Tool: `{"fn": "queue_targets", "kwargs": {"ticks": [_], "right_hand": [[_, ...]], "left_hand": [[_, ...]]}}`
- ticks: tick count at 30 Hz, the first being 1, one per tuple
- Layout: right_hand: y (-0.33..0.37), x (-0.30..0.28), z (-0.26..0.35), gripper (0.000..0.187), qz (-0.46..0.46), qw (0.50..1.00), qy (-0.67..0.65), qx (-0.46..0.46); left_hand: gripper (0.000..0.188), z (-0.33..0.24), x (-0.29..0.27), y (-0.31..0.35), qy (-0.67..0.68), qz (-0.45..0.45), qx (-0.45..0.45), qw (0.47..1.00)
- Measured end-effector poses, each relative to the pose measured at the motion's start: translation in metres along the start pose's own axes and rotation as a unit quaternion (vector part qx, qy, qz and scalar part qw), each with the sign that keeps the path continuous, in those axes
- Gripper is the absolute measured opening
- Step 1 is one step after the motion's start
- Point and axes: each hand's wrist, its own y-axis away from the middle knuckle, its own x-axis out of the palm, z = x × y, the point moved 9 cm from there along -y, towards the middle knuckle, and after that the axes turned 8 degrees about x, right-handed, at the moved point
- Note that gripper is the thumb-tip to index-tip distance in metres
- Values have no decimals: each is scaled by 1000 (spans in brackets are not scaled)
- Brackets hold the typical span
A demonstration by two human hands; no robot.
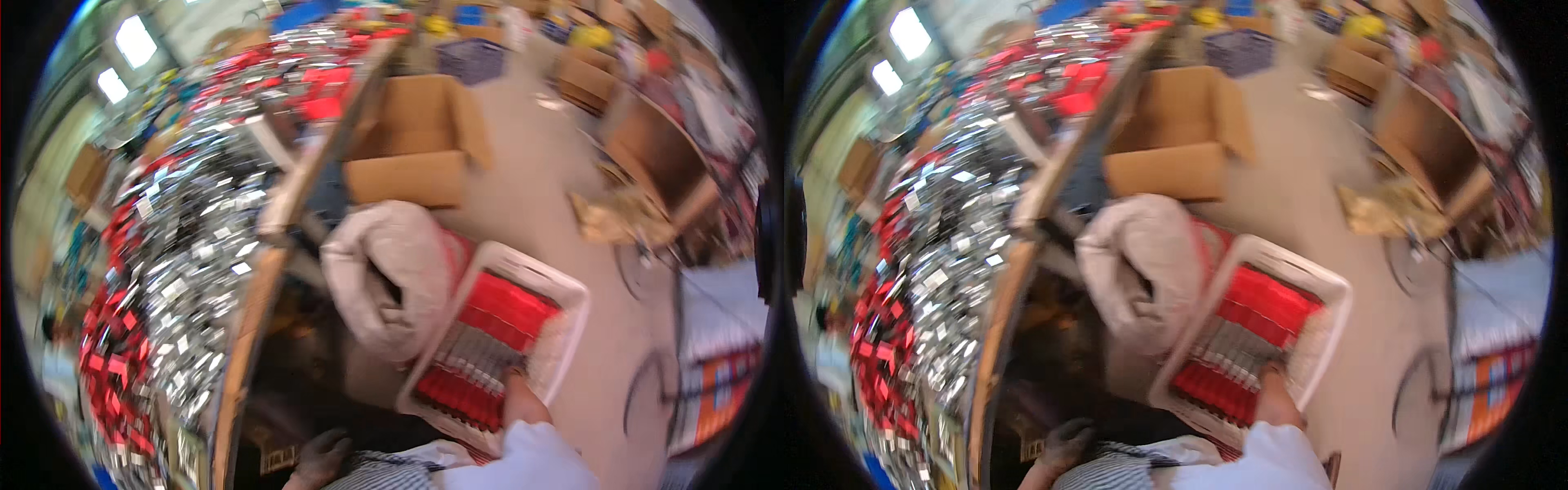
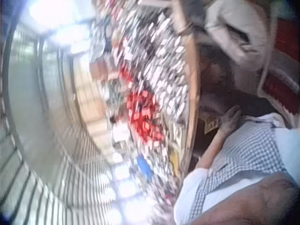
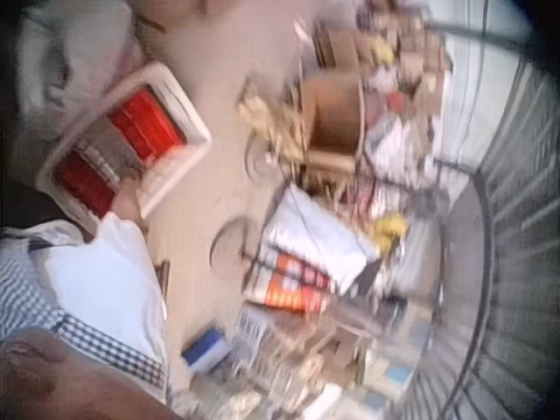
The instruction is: The person assembles tools by inserting metal tubes, springs, and pins into plastic handles by hand, then placing the completed tools into a basket.
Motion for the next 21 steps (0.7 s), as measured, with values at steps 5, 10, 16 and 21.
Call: {"fn": "queue_targets", "kwargs": {"ticks": [5, 10, 16, 21], "right_hand": [[244, -6, 315, 45, 2, 828, 333, -451], [507, -153, 376, 37, -36, 678, 207, -705], [691, -241, 338, 28, 7, 490, 51, -870], [828, -287, 316, 22, 79, 322, -70, -941]], "left_hand": [[50, 22, -16, 16, -165, -8, 66, 984], [49, 4, -52, 53, -99, -129, 144, 976], [44, 45, -95, 91, -107, -282, 237, 924], [27, 35, -141, 169, -47, -380, 242, 891]]}}
